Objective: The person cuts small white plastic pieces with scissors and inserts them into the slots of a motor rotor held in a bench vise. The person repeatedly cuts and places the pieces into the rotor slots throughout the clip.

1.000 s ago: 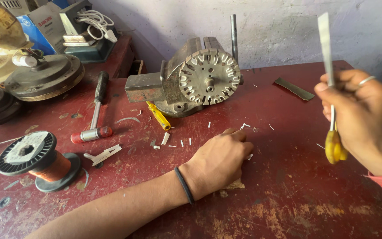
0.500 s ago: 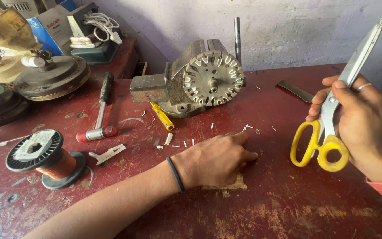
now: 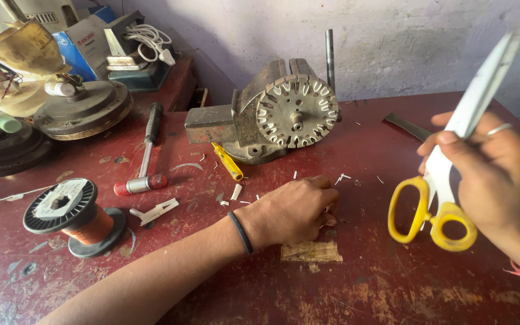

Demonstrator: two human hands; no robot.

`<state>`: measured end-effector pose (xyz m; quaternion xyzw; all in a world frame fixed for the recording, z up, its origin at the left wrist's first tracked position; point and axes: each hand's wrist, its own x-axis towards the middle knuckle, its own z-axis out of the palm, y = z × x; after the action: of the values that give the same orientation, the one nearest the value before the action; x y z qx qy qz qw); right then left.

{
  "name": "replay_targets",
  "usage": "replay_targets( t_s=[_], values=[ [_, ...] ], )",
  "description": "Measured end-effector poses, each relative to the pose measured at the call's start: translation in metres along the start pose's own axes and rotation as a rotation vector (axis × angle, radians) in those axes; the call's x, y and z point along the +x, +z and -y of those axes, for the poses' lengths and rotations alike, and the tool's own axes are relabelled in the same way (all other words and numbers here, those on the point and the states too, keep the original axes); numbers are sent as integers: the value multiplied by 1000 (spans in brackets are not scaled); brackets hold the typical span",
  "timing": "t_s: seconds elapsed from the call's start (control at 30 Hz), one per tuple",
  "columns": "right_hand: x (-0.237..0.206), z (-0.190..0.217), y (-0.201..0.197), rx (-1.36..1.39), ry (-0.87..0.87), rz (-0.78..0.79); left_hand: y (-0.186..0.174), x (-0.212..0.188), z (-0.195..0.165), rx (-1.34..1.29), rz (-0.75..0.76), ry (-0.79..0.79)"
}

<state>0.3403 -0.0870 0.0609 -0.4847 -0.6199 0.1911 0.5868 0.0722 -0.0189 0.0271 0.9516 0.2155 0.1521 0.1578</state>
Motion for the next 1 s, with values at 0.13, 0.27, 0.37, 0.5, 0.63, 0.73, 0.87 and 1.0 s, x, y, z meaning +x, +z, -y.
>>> replay_targets(
  t_s=[0.13, 0.27, 0.37, 0.5, 0.63, 0.73, 0.87, 1.0],
  values=[
    [-2, 11, -1, -123, -35, -47, 4, -4, -1, -42, -172, 5],
    [-4, 12, 8, -156, -129, 36, 7, 0, -2, -472, -405, -208],
    [-8, 11, 9, -330, -94, 139, 11, 6, 2, -884, -497, -228],
    [-6, 6, 8, -528, 247, 244, 23, 12, 10, -1101, -570, -171],
    [0, -1, 5, -435, 282, 417, 33, 13, 12, -1137, -596, -200],
    [-5, -6, 2, -394, 410, 545, 33, 12, 8, -1208, -587, -214],
    [-13, -17, 5, -155, 491, 686, 27, 9, 1, -1377, -601, -180],
    [-13, -24, 5, -177, 446, 650, 20, 7, -7, -1293, -627, -195]
  ],
)
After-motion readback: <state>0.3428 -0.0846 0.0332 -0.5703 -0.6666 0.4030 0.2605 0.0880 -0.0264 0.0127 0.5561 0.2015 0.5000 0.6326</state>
